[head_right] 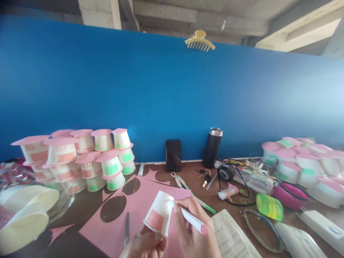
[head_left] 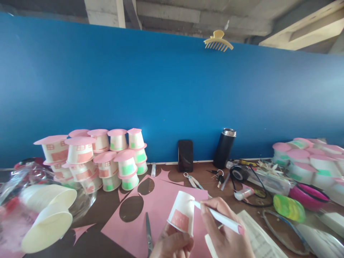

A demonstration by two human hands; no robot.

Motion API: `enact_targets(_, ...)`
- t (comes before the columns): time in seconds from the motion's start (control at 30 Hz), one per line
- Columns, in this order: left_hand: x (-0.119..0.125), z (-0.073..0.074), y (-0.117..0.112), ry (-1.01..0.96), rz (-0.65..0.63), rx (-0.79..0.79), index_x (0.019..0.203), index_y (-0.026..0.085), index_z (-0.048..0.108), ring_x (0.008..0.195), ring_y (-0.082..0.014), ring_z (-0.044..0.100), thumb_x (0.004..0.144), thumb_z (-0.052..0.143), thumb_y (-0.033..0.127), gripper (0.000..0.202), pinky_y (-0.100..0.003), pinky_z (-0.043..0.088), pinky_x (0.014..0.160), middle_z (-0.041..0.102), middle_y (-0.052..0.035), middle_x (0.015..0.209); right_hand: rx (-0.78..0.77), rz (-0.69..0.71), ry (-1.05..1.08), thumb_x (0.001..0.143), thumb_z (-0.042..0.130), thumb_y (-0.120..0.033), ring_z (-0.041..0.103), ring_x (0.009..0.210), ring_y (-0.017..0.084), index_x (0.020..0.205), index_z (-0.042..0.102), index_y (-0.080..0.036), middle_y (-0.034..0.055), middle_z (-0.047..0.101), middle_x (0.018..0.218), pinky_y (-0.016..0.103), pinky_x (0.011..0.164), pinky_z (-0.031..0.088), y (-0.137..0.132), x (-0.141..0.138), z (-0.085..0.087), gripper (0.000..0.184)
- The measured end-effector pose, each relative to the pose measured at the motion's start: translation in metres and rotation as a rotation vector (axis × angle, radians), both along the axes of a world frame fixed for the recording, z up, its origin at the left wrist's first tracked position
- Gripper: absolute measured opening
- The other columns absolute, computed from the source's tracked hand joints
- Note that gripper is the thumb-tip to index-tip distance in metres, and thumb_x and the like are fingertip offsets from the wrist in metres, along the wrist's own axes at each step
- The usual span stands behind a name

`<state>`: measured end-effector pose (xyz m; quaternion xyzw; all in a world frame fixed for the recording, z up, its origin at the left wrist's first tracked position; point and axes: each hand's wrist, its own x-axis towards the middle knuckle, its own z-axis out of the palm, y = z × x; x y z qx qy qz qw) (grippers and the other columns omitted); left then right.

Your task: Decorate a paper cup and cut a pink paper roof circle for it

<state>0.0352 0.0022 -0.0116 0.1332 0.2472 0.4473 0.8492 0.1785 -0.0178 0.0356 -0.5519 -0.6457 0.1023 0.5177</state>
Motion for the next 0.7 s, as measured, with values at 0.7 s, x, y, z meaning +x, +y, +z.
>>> enact_targets(0.7,0.0000,0.0060,-0.0003,0.016,-0.015,0.037,0.106,0.020,0.069,0.062,-0.0115,0.050,0.052,0.081,0.011,0.056,-0.022,0.037,0.061,0.056,0.0028,0.060,0.029,-0.014,-0.043,0.090,0.051,-0.030,0.061,0.056,0.014,0.080,0.059,-0.023,-0.0017,0.064,0.066,0.021,0.053,0.049,-0.0006,-0.0011,-0.0004,0.015)
